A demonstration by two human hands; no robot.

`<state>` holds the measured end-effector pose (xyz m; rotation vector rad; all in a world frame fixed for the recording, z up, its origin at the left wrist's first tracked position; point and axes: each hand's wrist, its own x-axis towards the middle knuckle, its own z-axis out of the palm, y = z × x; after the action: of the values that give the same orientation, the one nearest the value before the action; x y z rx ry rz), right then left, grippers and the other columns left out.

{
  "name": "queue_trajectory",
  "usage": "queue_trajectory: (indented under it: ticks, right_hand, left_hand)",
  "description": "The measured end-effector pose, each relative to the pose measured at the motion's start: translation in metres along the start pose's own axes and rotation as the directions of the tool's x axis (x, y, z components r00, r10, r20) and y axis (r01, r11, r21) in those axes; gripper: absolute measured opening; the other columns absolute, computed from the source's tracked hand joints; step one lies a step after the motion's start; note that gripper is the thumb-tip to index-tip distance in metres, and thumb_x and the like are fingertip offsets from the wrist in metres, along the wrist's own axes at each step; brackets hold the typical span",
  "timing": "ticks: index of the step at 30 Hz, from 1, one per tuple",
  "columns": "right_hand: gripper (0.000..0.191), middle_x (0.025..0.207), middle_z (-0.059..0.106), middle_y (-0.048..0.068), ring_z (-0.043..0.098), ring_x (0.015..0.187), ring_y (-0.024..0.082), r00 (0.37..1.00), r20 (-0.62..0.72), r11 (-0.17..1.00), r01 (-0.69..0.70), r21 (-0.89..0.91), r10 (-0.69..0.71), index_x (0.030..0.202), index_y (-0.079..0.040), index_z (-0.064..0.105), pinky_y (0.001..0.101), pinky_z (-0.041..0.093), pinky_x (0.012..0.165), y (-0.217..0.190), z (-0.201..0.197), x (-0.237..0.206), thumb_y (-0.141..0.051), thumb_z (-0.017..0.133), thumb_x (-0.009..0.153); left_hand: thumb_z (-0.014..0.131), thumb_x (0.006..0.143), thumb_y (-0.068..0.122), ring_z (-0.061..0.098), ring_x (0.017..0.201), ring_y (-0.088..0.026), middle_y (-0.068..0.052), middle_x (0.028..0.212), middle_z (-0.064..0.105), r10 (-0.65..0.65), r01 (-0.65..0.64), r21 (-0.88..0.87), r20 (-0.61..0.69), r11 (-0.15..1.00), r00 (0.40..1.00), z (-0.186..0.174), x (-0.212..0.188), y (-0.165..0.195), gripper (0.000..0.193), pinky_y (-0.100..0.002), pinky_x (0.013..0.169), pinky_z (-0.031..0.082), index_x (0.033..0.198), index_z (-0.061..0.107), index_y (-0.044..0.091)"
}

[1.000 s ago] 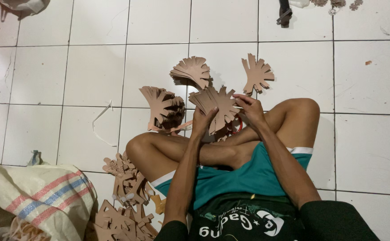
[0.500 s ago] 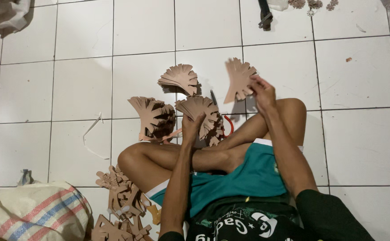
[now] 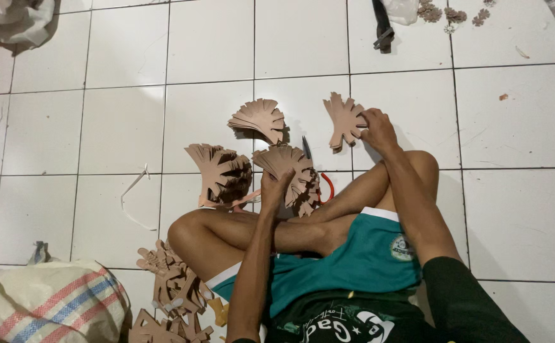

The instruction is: The person sits cross-legged on the workshop floor, unpacks cut leather pieces from a white tote bag, and sorts the fan-shaped and flower-shaped pieces into piles on the floor. They occasionally pick up pieces one at a time, align them, and trim them with scissors.

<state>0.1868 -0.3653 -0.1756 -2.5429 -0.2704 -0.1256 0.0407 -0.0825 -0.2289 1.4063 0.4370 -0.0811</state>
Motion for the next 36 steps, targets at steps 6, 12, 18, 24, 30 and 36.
queue_trajectory:
  ticks: [6,12,18,24,30,36]
  right_hand:
    - [0.03,0.11,0.067,0.02,0.066,0.098,0.039,0.998,0.044,0.996,0.048,-0.073,-0.044,0.119,-0.004,0.071,0.0462,0.055,0.087,0.003,0.007,0.001,-0.007,0.072,0.09]
    - [0.018,0.095,0.066,0.021,0.067,0.086,0.033,0.997,0.063,0.99,-0.049,0.136,0.041,0.113,0.0,0.072,0.0436,0.055,0.082,-0.001,-0.007,-0.002,-0.006,0.067,0.097]
    - [0.032,0.104,0.072,0.016,0.068,0.089,0.025,0.989,0.054,0.931,-0.145,0.333,0.135,0.128,-0.002,0.068,0.0376,0.055,0.081,-0.005,-0.029,0.007,-0.014,0.069,0.098]
    - [0.031,0.112,0.066,0.02,0.066,0.099,0.034,0.999,-0.021,0.992,0.048,0.119,-0.046,0.119,-0.001,0.071,0.042,0.056,0.085,-0.007,0.008,-0.003,-0.011,0.074,0.089]
    - [0.039,0.12,0.06,0.02,0.064,0.103,0.036,1.0,-0.025,0.997,-0.001,0.078,0.003,0.122,0.0,0.069,0.0441,0.055,0.09,-0.007,0.029,-0.006,-0.011,0.073,0.085]
    - [0.039,0.119,0.059,0.024,0.065,0.098,0.037,0.993,-0.013,0.985,-0.118,0.126,0.12,0.125,0.001,0.067,0.0443,0.055,0.086,-0.024,0.027,-0.011,-0.022,0.072,0.094]
  left_hand:
    - [0.078,0.087,0.023,0.071,0.098,-0.023,-0.02,0.113,0.07,0.039,-0.038,-0.07,0.027,0.997,0.999,0.003,0.0,0.002,0.058,-0.033,0.083,0.06,0.128,0.05,-0.005]
    - [0.078,0.088,0.025,0.069,0.098,-0.02,-0.017,0.112,0.069,0.082,-0.082,0.035,0.008,0.996,0.997,-0.002,0.002,-0.006,0.059,-0.031,0.082,0.059,0.131,0.049,-0.004]
    - [0.079,0.089,0.026,0.066,0.099,-0.02,-0.016,0.114,0.068,0.148,-0.145,-0.054,0.044,0.988,0.988,0.0,0.006,-0.009,0.058,-0.032,0.085,0.057,0.129,0.052,-0.006]
    - [0.079,0.088,0.029,0.069,0.101,-0.021,-0.016,0.114,0.07,0.126,-0.125,-0.024,0.048,0.992,0.991,-0.001,0.004,-0.008,0.059,-0.031,0.087,0.058,0.129,0.053,-0.005]
    - [0.08,0.086,0.029,0.07,0.099,-0.024,-0.02,0.113,0.069,0.05,-0.049,-0.021,0.012,0.999,0.999,-0.002,0.001,0.0,0.064,-0.033,0.083,0.06,0.13,0.05,-0.006]
    - [0.079,0.087,0.028,0.072,0.099,-0.025,-0.021,0.112,0.069,0.038,-0.038,-0.002,0.035,0.999,0.999,-0.001,0.0,-0.002,0.064,-0.033,0.082,0.062,0.132,0.05,-0.008]
